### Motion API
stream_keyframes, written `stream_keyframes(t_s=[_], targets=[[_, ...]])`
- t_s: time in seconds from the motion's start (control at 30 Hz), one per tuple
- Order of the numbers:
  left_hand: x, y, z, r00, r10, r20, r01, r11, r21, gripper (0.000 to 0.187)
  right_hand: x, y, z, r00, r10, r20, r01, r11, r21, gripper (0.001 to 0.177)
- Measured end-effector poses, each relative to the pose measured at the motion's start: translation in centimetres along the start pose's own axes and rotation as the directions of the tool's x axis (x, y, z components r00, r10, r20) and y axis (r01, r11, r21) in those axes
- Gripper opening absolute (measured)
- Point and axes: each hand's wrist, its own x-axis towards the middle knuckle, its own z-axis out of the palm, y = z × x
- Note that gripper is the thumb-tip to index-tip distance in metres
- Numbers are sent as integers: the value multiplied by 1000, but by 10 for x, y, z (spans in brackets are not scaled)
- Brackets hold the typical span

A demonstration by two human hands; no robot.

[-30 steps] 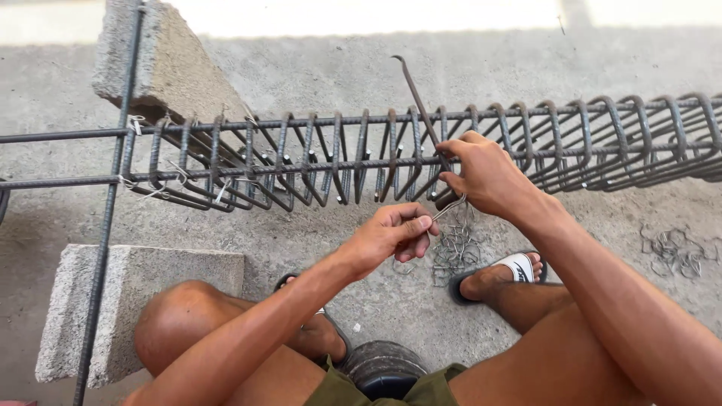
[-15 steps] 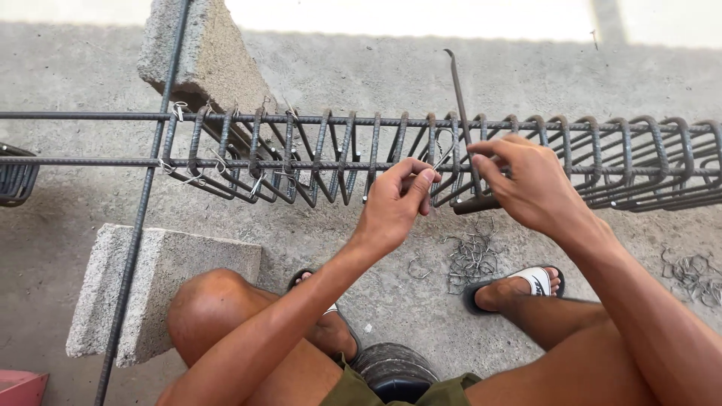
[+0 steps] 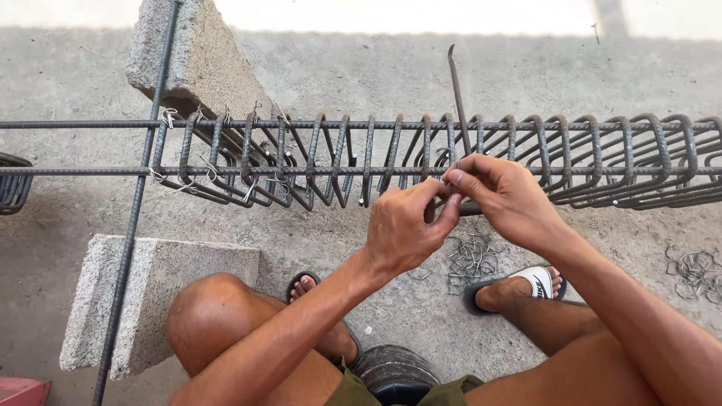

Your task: Tying wire ties around rebar intersections using a hook tool to secure a reinforcement cage

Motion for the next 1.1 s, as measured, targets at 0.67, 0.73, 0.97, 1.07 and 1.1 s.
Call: stream_keyframes(t_s=[0.67,0.73,0.97,1.07,1.1], targets=[[32,7,-20,897,-249,366,430,688,-585,33,2,29,-32,933,-226,281,146,949,279,25],[32,8,-18,887,-242,394,455,608,-650,34,-1,21,-32,931,-241,275,168,950,264,24],[21,-3,1,822,-338,459,560,332,-759,35,-8,16,-24,933,-295,207,296,955,28,24],[16,-3,3,791,-379,480,567,159,-809,32,-11,15,-21,936,-302,178,324,940,-105,21],[15,-2,3,774,-390,500,577,109,-809,31,-12,15,-20,938,-302,170,327,933,-152,20]])
